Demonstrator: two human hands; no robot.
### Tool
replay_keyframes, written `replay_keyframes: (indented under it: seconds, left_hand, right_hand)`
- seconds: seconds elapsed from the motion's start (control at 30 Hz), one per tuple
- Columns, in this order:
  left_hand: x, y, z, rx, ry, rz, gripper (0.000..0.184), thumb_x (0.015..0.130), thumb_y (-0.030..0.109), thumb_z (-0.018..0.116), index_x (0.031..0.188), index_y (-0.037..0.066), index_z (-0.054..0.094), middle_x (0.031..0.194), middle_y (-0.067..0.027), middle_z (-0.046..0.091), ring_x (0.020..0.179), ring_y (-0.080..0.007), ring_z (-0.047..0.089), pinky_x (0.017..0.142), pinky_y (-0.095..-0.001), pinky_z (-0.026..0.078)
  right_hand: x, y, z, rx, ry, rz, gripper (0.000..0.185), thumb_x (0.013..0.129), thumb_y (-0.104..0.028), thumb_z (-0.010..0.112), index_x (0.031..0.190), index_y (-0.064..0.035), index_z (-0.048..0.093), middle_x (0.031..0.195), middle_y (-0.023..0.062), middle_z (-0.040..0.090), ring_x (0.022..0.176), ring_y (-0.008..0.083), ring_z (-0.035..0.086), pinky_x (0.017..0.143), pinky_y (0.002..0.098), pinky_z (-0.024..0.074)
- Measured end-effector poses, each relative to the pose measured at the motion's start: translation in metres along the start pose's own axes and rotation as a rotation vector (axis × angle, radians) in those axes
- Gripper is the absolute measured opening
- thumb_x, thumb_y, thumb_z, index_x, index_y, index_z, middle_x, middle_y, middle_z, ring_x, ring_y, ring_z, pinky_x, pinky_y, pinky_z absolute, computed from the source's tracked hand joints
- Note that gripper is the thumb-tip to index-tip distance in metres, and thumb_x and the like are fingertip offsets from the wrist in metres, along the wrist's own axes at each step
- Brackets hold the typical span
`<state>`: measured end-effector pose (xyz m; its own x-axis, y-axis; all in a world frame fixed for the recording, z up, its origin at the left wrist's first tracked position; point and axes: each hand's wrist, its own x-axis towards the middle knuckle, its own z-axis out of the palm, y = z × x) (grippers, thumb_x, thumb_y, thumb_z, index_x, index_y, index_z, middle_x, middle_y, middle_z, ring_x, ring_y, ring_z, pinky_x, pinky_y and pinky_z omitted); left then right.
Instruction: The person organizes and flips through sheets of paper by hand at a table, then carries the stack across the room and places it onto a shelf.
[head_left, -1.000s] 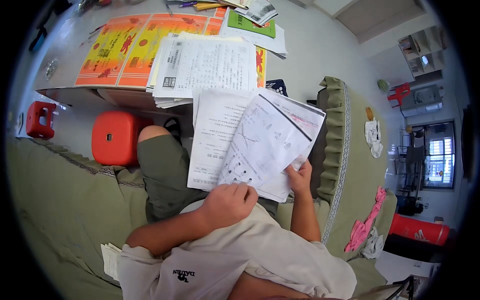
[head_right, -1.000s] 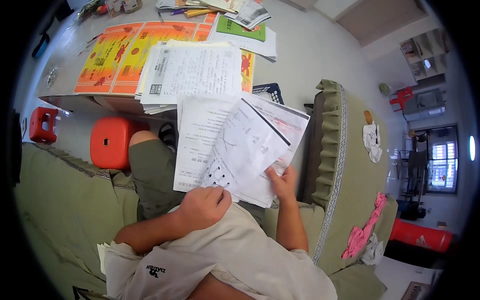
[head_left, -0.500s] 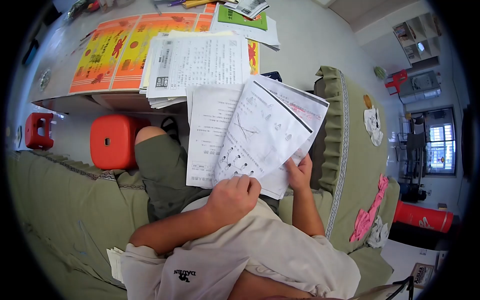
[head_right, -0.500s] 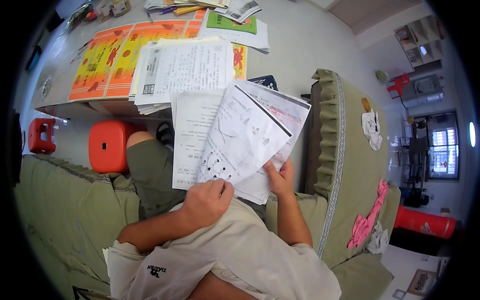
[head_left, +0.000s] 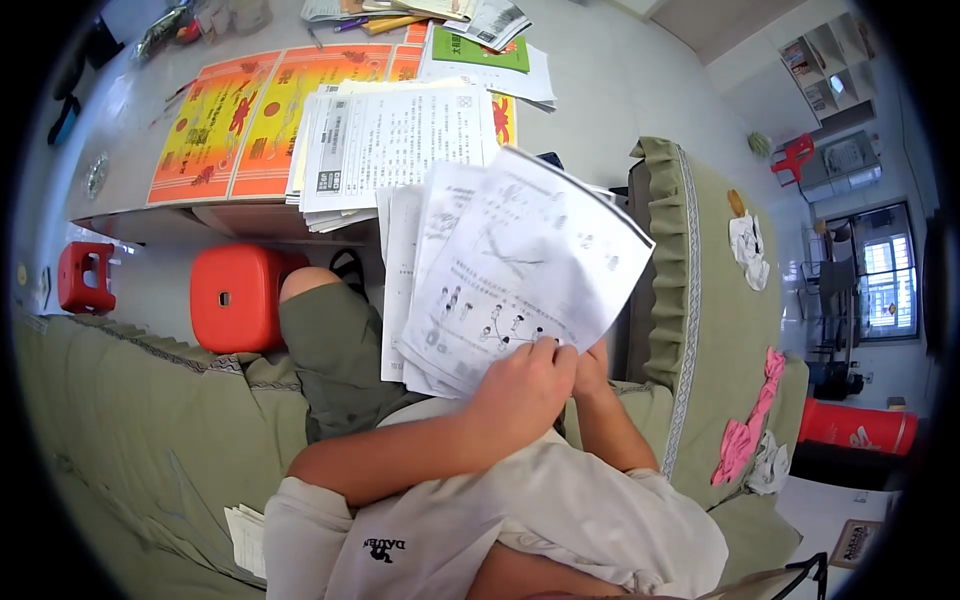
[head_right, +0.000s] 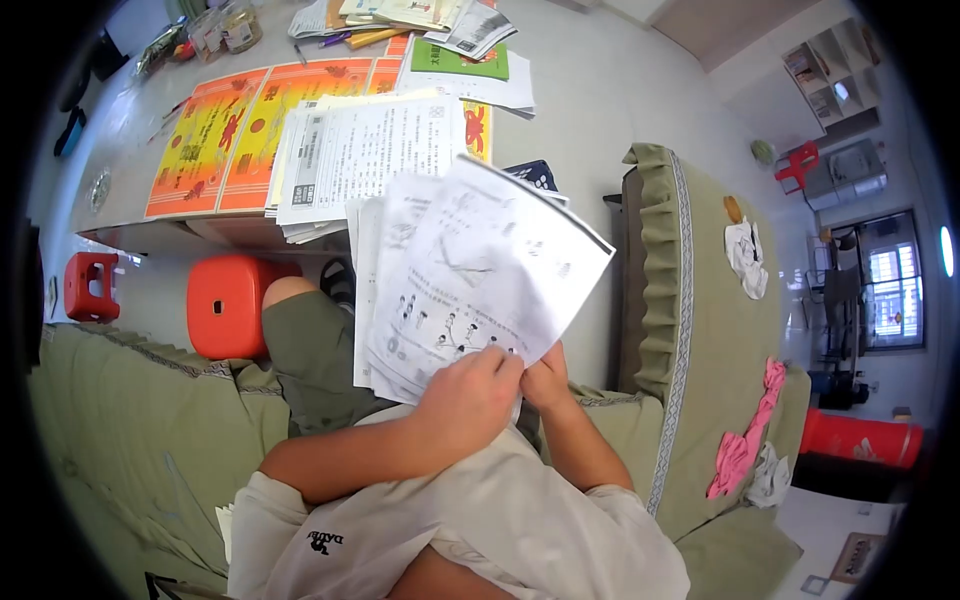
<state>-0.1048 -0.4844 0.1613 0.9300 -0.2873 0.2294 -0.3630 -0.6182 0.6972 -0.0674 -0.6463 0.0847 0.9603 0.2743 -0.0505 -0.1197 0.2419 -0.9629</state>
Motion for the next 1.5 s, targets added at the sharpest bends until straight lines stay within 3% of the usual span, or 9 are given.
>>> replay_keyframes:
  seconds: [0.27, 0.37, 0.47, 0.57, 0.7, 0.73, 0.9, 1.2, 1.5]
  left_hand:
    - [0.023, -0.047, 0.048, -0.246, -0.228, -0.379, 0.028, 0.078, 0.016, 0.067, 0.092, -0.006, 0.056, 0.09, -0.0218, 0.064, 0.074, -0.0371, 0.065, 0.064, -0.0389, 0.055]
    - [0.017, -0.059, 0.051, -0.485, -0.272, -0.29, 0.046, 0.074, 0.02, 0.076, 0.106, -0.007, 0.057, 0.099, -0.022, 0.065, 0.085, -0.0321, 0.068, 0.073, -0.0355, 0.056]
    - [-0.002, -0.073, 0.05, -0.709, -0.239, -0.14, 0.054, 0.074, 0.017, 0.078, 0.116, -0.007, 0.056, 0.101, -0.0185, 0.065, 0.09, -0.0259, 0.068, 0.078, -0.0348, 0.056]
    - [-0.021, -0.097, 0.017, -0.708, -0.209, -0.405, 0.041, 0.077, 0.011, 0.075, 0.112, -0.004, 0.06, 0.101, -0.0141, 0.065, 0.085, -0.0186, 0.068, 0.071, -0.0285, 0.055]
    - [-0.047, -0.152, -0.007, -0.12, 0.374, -0.53, 0.04, 0.071, 0.012, 0.077, 0.105, 0.0, 0.06, 0.092, -0.0106, 0.058, 0.077, -0.0178, 0.058, 0.063, -0.0303, 0.049]
    - [-0.05, -0.157, -0.012, -0.061, 0.327, -0.631, 0.043, 0.071, 0.014, 0.078, 0.106, -0.002, 0.059, 0.099, -0.0123, 0.057, 0.083, -0.0184, 0.059, 0.065, -0.0292, 0.05]
    - [-0.058, -0.174, -0.007, -0.229, 0.155, -0.809, 0.042, 0.069, 0.011, 0.08, 0.103, -0.004, 0.06, 0.083, -0.009, 0.065, 0.07, -0.0133, 0.061, 0.061, -0.0256, 0.05]
    - [-0.067, -0.189, -0.01, -0.377, 0.192, -0.796, 0.018, 0.073, 0.004, 0.075, 0.082, -0.004, 0.062, 0.068, -0.0069, 0.066, 0.061, -0.0078, 0.06, 0.056, -0.024, 0.048]
    - [-0.081, -0.198, -0.015, -0.469, 0.218, -0.73, 0.015, 0.083, 0.006, 0.064, 0.091, -0.007, 0.064, 0.069, -0.0081, 0.066, 0.062, -0.0068, 0.059, 0.057, -0.0237, 0.046]
  right_hand:
    - [0.009, 0.014, 0.001, 0.224, 0.27, 0.249, 0.038, 0.097, -0.019, 0.042, 0.126, 0.0046, 0.048, 0.116, 0.0132, 0.06, 0.106, 0.0203, 0.058, 0.091, 0.0316, 0.0468]
    - [0.014, 0.014, -0.003, 0.397, 0.228, 0.279, 0.036, 0.098, -0.023, 0.047, 0.122, 0.0046, 0.05, 0.11, 0.0126, 0.063, 0.095, 0.0184, 0.062, 0.084, 0.0312, 0.0504]
    - [0.021, 0.02, -0.013, -0.02, 0.174, 0.279, 0.031, 0.094, -0.011, 0.053, 0.119, 0.0057, 0.051, 0.11, 0.013, 0.063, 0.094, 0.0167, 0.062, 0.082, 0.0309, 0.0513]
    - [0.024, 0.028, -0.027, -0.06, 0.205, 0.333, 0.03, 0.09, -0.003, 0.056, 0.118, 0.0075, 0.052, 0.11, 0.0135, 0.063, 0.095, 0.0174, 0.062, 0.083, 0.0317, 0.0511]
    - [0.025, 0.029, -0.036, -0.043, 0.208, 0.353, 0.031, 0.09, -0.001, 0.053, 0.121, 0.0076, 0.05, 0.111, 0.0138, 0.063, 0.094, 0.0178, 0.063, 0.084, 0.0319, 0.0516]
    - [0.027, 0.029, -0.038, -0.032, 0.201, 0.351, 0.032, 0.09, 0.0, 0.053, 0.121, 0.0074, 0.05, 0.11, 0.0139, 0.063, 0.094, 0.0178, 0.063, 0.084, 0.0319, 0.0518]
    - [0.034, 0.027, -0.045, 0.05, 0.192, 0.412, 0.034, 0.09, -0.001, 0.054, 0.123, 0.0078, 0.049, 0.111, 0.0141, 0.062, 0.093, 0.0187, 0.064, 0.084, 0.0323, 0.0519]
    - [0.032, 0.025, -0.068, -0.141, 0.222, 0.201, 0.031, 0.087, 0.0, 0.058, 0.117, 0.0046, 0.055, 0.105, 0.0111, 0.066, 0.09, 0.0155, 0.063, 0.082, 0.0301, 0.0517]
    - [0.032, -0.038, -0.093, -0.169, 0.314, -0.081, 0.038, 0.087, 0.0, 0.057, 0.124, 0.005, 0.05, 0.11, 0.0114, 0.064, 0.096, 0.0145, 0.062, 0.085, 0.0278, 0.0487]
